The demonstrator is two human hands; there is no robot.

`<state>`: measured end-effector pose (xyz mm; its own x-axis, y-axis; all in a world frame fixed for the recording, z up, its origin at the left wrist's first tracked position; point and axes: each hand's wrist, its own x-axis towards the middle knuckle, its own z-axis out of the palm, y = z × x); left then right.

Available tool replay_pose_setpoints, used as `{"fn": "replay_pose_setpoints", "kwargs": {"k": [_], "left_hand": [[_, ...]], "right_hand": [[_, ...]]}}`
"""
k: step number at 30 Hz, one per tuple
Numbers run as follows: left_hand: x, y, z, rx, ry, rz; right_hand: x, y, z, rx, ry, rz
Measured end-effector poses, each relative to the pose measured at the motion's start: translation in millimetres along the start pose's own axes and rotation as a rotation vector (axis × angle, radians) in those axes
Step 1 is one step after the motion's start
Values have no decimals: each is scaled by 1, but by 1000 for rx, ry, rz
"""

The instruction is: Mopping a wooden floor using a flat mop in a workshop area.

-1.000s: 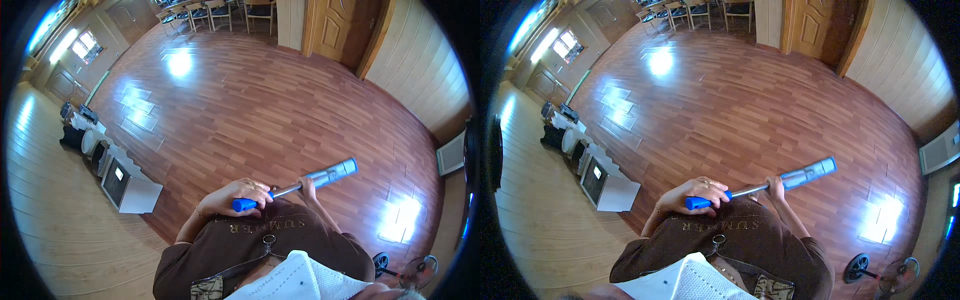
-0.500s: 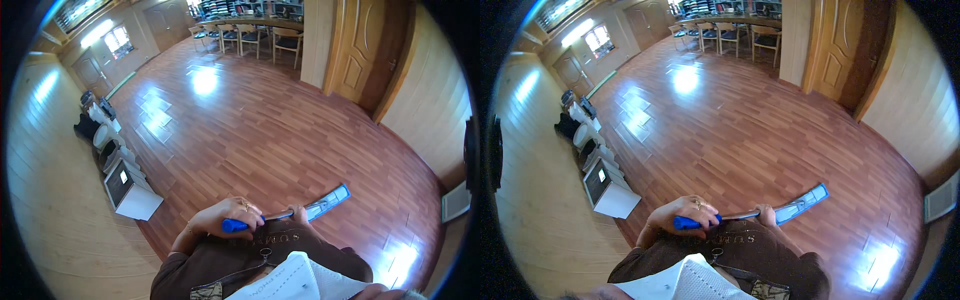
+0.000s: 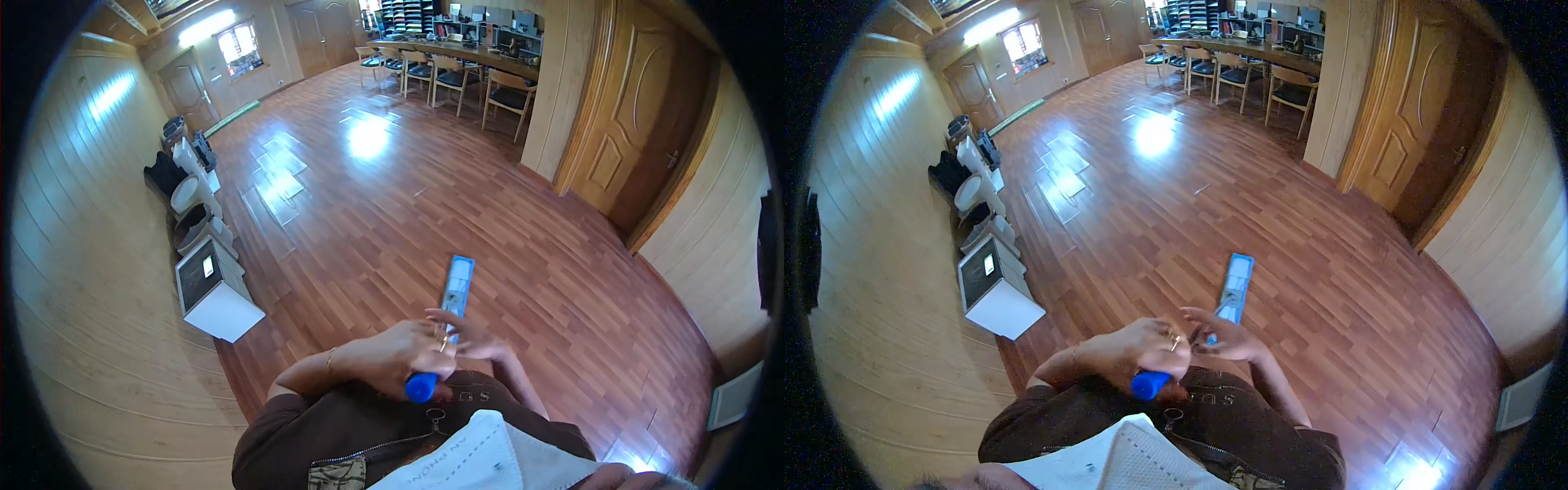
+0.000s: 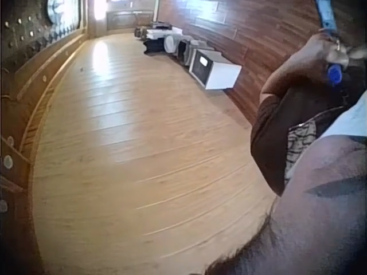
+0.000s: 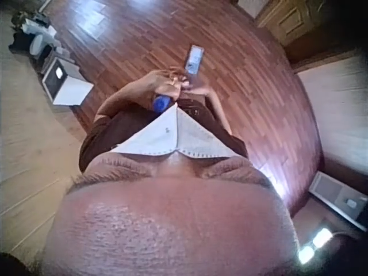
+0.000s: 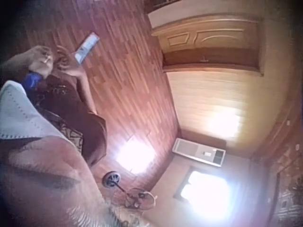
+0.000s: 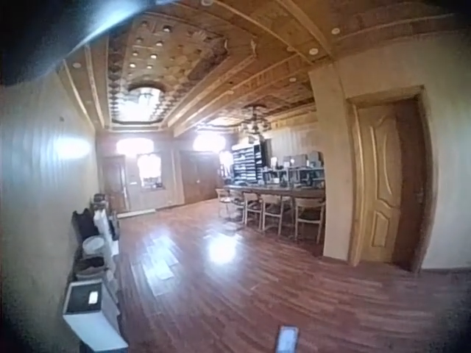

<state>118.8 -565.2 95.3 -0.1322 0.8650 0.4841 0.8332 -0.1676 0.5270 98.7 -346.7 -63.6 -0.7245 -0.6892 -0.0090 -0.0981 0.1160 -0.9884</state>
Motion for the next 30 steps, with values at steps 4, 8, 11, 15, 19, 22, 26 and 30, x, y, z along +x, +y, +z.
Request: {"fn": "replay_pose_setpoints", "kwargs": {"k": [4, 8, 11, 15, 19, 22, 26, 30], "left_hand": [[30, -34, 1, -69, 11, -26], [49, -99, 40, 193, 2, 72], [46, -165, 76, 50, -59, 61], [30, -223, 132, -225, -217, -53], [-10, -292, 180, -248, -224, -199], [-15, -306, 210, -211, -141, -245], [-9, -297, 212, -82, -139, -317], [-28, -304, 211, -29, -150, -374]], "right_hand": [[-59, -91, -16, -20, 341, -435], [-76, -148, 9, -418, 597, -660], [-68, -171, 26, -836, 698, -569], [-71, -165, 48, -816, 978, -462], [-79, -148, 59, -780, 1102, -630], [-85, -139, 66, -791, 1246, -598], [-86, -147, 65, -876, 1311, -514], [-75, -146, 67, -926, 1244, -483]]}}
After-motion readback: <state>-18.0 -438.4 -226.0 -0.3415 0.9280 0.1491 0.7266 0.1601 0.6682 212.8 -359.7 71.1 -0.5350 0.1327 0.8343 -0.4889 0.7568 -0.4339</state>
